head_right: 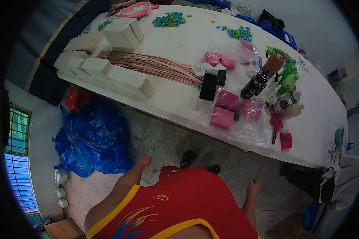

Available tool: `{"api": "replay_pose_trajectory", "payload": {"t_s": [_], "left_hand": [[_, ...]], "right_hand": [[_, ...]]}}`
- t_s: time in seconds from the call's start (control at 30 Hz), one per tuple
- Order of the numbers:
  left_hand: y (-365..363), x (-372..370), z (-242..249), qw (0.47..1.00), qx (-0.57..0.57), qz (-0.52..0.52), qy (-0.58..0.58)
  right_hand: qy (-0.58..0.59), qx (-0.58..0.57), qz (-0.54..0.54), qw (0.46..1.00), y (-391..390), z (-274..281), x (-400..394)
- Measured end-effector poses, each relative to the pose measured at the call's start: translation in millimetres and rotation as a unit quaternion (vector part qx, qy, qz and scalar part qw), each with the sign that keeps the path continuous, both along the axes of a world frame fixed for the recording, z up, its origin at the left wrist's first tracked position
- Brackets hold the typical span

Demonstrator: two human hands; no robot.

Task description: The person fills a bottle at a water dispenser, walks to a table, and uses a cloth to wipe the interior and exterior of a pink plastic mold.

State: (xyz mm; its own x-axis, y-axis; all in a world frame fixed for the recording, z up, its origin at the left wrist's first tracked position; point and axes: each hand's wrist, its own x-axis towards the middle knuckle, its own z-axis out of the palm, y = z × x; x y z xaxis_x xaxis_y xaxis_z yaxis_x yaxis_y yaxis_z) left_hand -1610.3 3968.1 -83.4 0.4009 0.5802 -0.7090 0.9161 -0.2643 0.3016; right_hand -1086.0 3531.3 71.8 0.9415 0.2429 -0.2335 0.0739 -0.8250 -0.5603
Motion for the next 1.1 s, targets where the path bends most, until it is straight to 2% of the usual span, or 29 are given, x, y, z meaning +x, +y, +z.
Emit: {"api": "replay_pose_trajectory", "payload": {"t_s": [0.03,0.07,0.1,0.13,0.2,0.23,0.33,0.43,0.47,0.53,0.57,0.63,0.67,0.7,0.73,0.77,0.8,0.83,0.87,0.93,0.97,1.03,1.07,1.1], "left_hand": [[8,12,6,1.000,0.003,-0.001,0.001],[13,27,17,0.997,0.010,-0.071,0.009],[13,38,24,0.990,0.018,-0.140,0.018],[11,49,27,0.989,0.021,-0.142,0.019],[7,77,37,0.995,0.022,0.069,-0.073],[5,89,39,0.995,0.026,0.062,-0.077],[-8,118,43,0.990,0.037,0.062,-0.119],[-24,140,62,0.996,-0.013,-0.014,-0.091],[-30,143,67,0.994,-0.039,-0.081,-0.061],[-41,155,83,0.976,-0.065,-0.208,0.017],[-46,164,90,0.959,-0.063,-0.269,0.063],[-44,158,53,0.936,-0.063,-0.345,0.021],[-48,162,44,0.980,-0.111,-0.156,0.054],[-37,159,20,0.948,-0.111,-0.298,0.013],[-50,170,34,0.972,-0.133,-0.195,0.001],[-57,175,54,0.985,-0.153,-0.082,-0.010],[-61,181,60,0.982,-0.171,-0.080,-0.021],[-62,187,65,0.979,-0.188,-0.075,-0.031],[-67,193,76,0.978,-0.190,-0.072,-0.041],[-78,211,93,0.975,-0.193,-0.094,-0.057],[-79,217,98,0.973,-0.191,-0.112,-0.062],[-91,227,121,0.964,-0.201,-0.145,-0.100],[-92,234,117,0.960,-0.204,-0.164,-0.101],[-89,235,114,0.951,-0.169,-0.237,-0.107]], "right_hand": [[0.042,-0.007,-0.014,0.999,-30,-25,-17],[0.085,-0.015,-0.028,0.996,-51,-41,-30],[0.130,-0.041,-0.033,0.990,-50,-24,-52],[0.173,-0.063,-0.039,0.982,-52,-13,-69],[0.208,-0.061,-0.031,0.976,-126,-88,-72],[0.243,-0.064,-0.021,0.968,-156,-128,-90],[0.261,0.011,-0.063,0.963,-174,-127,-116],[0.282,0.123,-0.141,0.941,-192,-106,-175],[0.277,0.135,-0.167,0.937,-193,-96,-189],[0.229,0.100,-0.110,0.962,-187,-49,-210],[0.203,0.127,-0.127,0.962,-197,-55,-229],[0.168,0.146,-0.153,0.963,-218,-72,-266],[0.163,0.140,-0.159,0.964,-230,-77,-287],[0.235,0.163,-0.271,0.919,-229,-66,-305],[0.305,0.194,-0.368,0.857,-225,-50,-317],[0.291,0.205,-0.403,0.843,-235,-49,-330],[0.354,0.073,-0.317,0.877,-240,-52,-338],[0.411,-0.059,-0.218,0.883,-245,-61,-345],[0.407,-0.044,-0.247,0.878,-254,-80,-358],[0.309,-0.126,-0.061,0.941,-276,-121,-406],[0.311,-0.115,-0.100,0.938,-272,-122,-422],[0.257,-0.268,-0.039,0.928,-263,-120,-419],[0.258,-0.265,-0.058,0.928,-258,-115,-413],[0.251,-0.255,-0.050,0.932,-252,-107,-407]]}}
